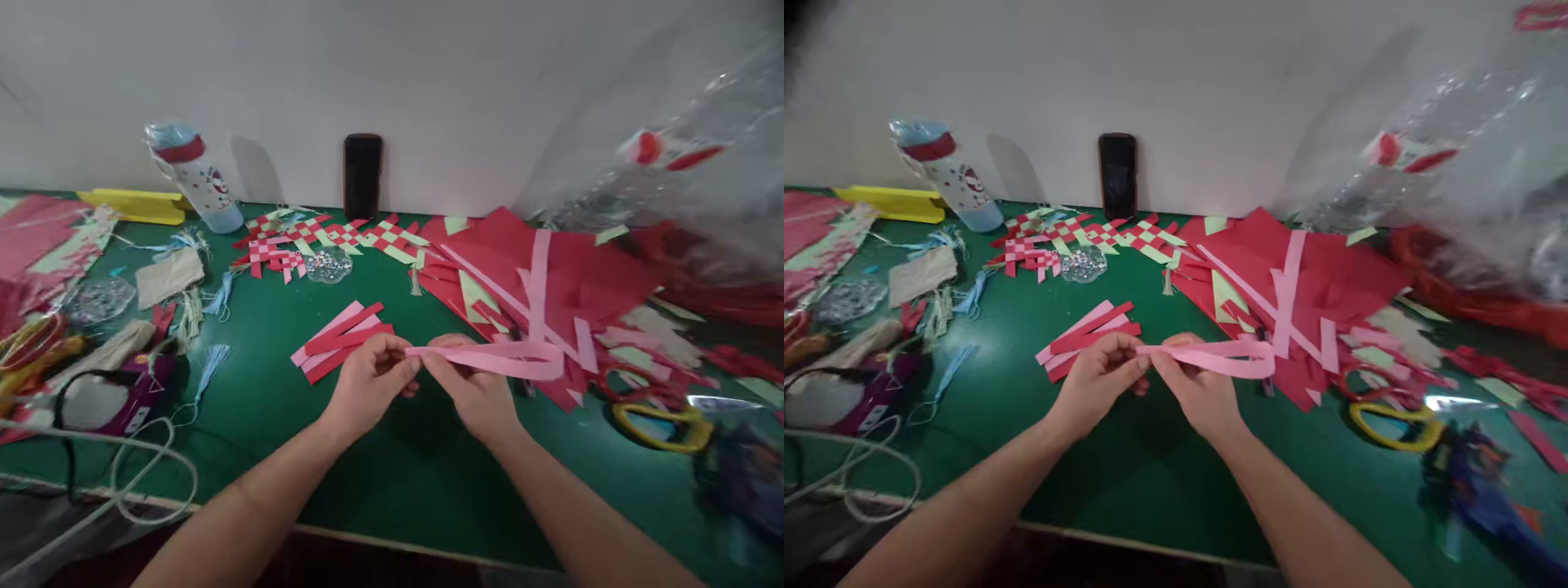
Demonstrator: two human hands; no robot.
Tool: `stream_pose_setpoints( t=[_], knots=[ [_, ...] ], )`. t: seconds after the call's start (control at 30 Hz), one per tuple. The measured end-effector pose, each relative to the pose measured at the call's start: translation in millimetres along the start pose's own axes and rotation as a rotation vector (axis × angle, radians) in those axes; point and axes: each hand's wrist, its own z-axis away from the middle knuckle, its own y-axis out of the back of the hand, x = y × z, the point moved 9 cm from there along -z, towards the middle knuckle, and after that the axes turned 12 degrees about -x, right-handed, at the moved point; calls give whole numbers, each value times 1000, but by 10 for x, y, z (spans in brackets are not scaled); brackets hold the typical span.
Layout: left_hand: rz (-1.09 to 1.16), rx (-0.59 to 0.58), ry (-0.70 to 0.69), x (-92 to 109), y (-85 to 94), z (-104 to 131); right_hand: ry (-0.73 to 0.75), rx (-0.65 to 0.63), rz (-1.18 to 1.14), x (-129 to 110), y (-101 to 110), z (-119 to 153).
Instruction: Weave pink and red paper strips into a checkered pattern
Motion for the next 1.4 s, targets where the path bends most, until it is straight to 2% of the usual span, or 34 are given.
stream_pose_setpoints(
  t=[0.33,0.63,1.4],
  knots=[
    [12,-1,-9,4,-10,-20,-24,-18,-158,71,-28,-34],
    [46,7,-2,-8,2,-17,19,-6,-74,52,-5,-22],
    [36,11,39,-24,-3,-12,-8,-37,-108,96,-30,-41]
  ],
)
